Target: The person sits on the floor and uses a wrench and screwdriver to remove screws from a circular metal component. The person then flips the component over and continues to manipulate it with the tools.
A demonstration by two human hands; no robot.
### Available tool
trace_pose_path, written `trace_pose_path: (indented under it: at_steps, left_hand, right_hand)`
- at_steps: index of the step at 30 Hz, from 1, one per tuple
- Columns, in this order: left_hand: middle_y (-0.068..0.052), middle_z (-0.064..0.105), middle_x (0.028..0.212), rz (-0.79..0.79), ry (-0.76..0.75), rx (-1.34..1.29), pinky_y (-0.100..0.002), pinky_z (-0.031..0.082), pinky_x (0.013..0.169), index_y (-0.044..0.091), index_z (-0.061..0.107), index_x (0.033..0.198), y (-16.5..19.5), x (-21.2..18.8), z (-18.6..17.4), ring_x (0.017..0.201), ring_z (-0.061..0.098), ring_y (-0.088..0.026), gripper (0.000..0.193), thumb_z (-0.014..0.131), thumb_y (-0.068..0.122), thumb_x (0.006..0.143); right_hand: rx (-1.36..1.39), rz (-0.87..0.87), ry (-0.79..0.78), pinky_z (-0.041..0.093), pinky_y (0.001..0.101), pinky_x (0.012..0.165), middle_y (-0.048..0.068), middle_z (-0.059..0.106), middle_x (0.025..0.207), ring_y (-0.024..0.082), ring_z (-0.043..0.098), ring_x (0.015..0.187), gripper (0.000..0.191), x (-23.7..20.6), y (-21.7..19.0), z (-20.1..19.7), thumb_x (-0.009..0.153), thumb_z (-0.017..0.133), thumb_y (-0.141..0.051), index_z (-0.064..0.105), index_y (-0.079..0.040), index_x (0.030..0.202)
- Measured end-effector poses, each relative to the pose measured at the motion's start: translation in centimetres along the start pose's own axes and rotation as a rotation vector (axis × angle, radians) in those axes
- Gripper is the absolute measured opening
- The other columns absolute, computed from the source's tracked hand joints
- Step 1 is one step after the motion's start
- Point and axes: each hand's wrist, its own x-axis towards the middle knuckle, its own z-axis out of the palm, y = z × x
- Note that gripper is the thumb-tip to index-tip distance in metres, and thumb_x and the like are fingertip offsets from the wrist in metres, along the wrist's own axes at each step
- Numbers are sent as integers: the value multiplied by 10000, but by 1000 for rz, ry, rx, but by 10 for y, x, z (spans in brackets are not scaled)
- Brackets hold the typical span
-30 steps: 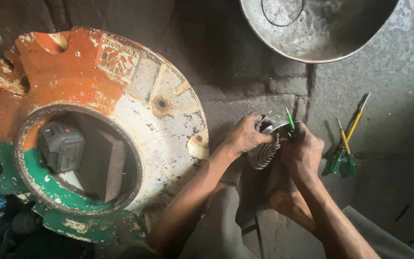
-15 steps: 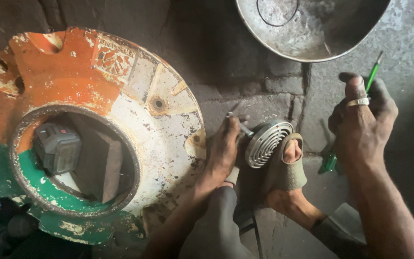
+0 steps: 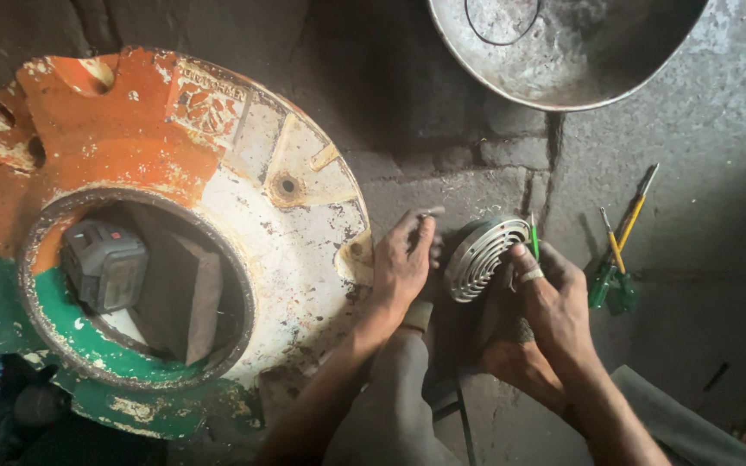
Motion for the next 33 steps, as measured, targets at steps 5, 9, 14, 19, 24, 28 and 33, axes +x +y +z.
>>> trace_pose_path:
  at_steps: [5,9,14,19,24,28,33]
  left_hand:
    - [-72,807,954,-103,-125,-138,-275,651,637,45,752,1151,-6,-1,-8,853,792,-152,447,457,380,1128]
    - [-100,807,920,87,-104,160,-298,617,657,72,700,1273,1,-3,-10,794,795,-177,321,586,263,1042]
    - [-100,800,983,84,-121,485,-379,599,728,118,438,1450,6,-6,-12,792,760,-291,537,649,116,956]
    - [-109,761,1001,336,-85,514,-433,574,831,95,562,1106,-4,-7,-11,965,752,-319,274,569,-63,883]
    - [-172,724,1046,384,-250,617,-493,530,864,115,544,1249,5,-5,-14,992,688,-397,520,552,-91,772]
    - [-161,735,1024,342,-371,634,-496,521,895,177,562,1359,20,-5,-16,997,696,-389,683,537,-105,737]
    - [-168,733,1151,301,-387,529,-449,534,954,164,634,1334,27,-1,-23,1079,691,-372,598,562,-76,791]
  right_hand:
    - [-1,-22,-13,486,232,805,-8,697,988,58,584,931,325,-10,-1,5,1024,613,-255,691,33,1154]
    - [46,165,-10,489,270,737,7,700,964,82,598,863,308,-17,-5,7,984,625,-245,681,0,1163]
    - [154,115,-17,485,286,749,37,664,1016,93,587,903,334,-25,-7,14,996,625,-251,638,-1,1218]
    - [-666,-107,-125,501,437,641,235,670,815,388,643,729,342,-27,-7,18,883,654,-188,586,-9,1167]
    - [-630,-181,-125,502,458,613,205,649,773,404,641,682,132,-27,-6,18,890,604,-101,621,-13,987]
    - [-525,-2,-95,552,423,666,200,721,773,350,717,725,235,-23,0,9,916,621,-205,708,-50,1070]
    - [-673,-111,-132,585,410,736,218,754,895,324,761,793,337,1,12,-6,851,644,-207,766,-103,1148]
